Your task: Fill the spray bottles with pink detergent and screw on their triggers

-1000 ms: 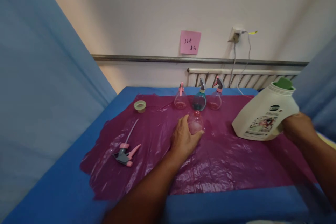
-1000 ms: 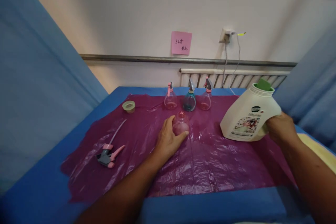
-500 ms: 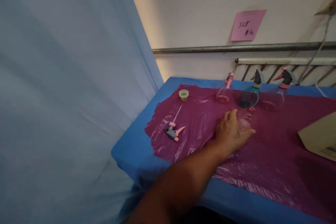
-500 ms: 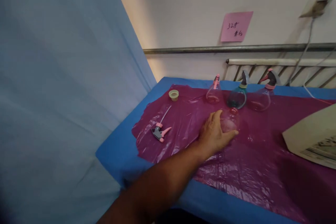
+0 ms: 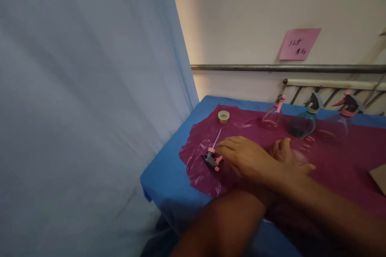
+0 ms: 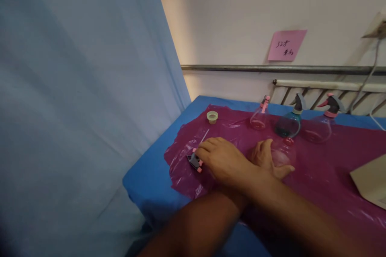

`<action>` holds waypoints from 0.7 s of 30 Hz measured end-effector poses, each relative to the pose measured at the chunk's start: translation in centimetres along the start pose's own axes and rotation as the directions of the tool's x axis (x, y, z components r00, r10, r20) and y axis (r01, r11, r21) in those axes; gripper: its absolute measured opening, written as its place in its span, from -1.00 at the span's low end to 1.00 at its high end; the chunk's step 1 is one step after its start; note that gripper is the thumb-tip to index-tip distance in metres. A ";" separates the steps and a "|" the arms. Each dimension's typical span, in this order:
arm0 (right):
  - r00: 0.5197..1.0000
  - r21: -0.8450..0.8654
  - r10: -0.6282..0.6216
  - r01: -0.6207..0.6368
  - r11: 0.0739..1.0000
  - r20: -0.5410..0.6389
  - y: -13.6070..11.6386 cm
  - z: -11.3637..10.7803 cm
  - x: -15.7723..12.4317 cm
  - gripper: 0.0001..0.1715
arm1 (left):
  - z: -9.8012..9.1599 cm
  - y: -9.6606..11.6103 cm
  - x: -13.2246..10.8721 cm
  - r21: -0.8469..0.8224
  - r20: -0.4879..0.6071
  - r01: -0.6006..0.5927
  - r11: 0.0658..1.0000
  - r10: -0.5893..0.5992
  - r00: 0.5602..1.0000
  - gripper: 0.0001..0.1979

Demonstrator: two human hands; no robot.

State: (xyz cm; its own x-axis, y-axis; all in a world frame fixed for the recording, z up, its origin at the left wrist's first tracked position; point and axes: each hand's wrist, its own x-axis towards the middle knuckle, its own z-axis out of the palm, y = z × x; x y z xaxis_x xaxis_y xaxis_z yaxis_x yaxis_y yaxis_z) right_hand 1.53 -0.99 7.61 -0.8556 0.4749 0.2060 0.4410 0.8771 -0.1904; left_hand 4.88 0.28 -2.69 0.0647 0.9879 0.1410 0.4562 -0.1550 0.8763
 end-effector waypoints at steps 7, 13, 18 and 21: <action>0.979 -0.154 -0.058 0.089 0.984 0.195 0.9 3.9 6.5 -0.66 | 0.7 -1.7 1.2 0.025 0.151 0.007 1.000 -0.010 0.989 0.19; 0.985 -0.191 -0.025 0.058 0.980 0.172 1.7 4.5 6.6 -0.65 | -0.3 -0.7 0.9 0.045 0.138 0.031 0.999 -0.037 0.990 0.15; 0.998 -0.174 -0.052 0.057 0.983 0.038 1.0 3.7 6.3 -0.66 | -0.6 -0.9 0.6 0.078 0.064 -0.034 0.996 0.030 0.998 0.06; 0.962 -0.033 -0.045 0.037 0.999 -0.271 0.6 1.5 4.5 -0.74 | -0.5 -1.5 0.8 0.084 0.027 -0.044 0.995 0.042 0.999 0.04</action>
State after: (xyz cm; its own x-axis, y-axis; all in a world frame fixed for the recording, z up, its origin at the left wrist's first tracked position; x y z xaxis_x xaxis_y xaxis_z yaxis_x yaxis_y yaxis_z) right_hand -2.45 1.60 6.99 -0.7690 0.4369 0.4667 0.4176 0.8960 -0.1507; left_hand 3.75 1.34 -3.66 0.1076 0.9804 0.1650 0.5260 -0.1970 0.8274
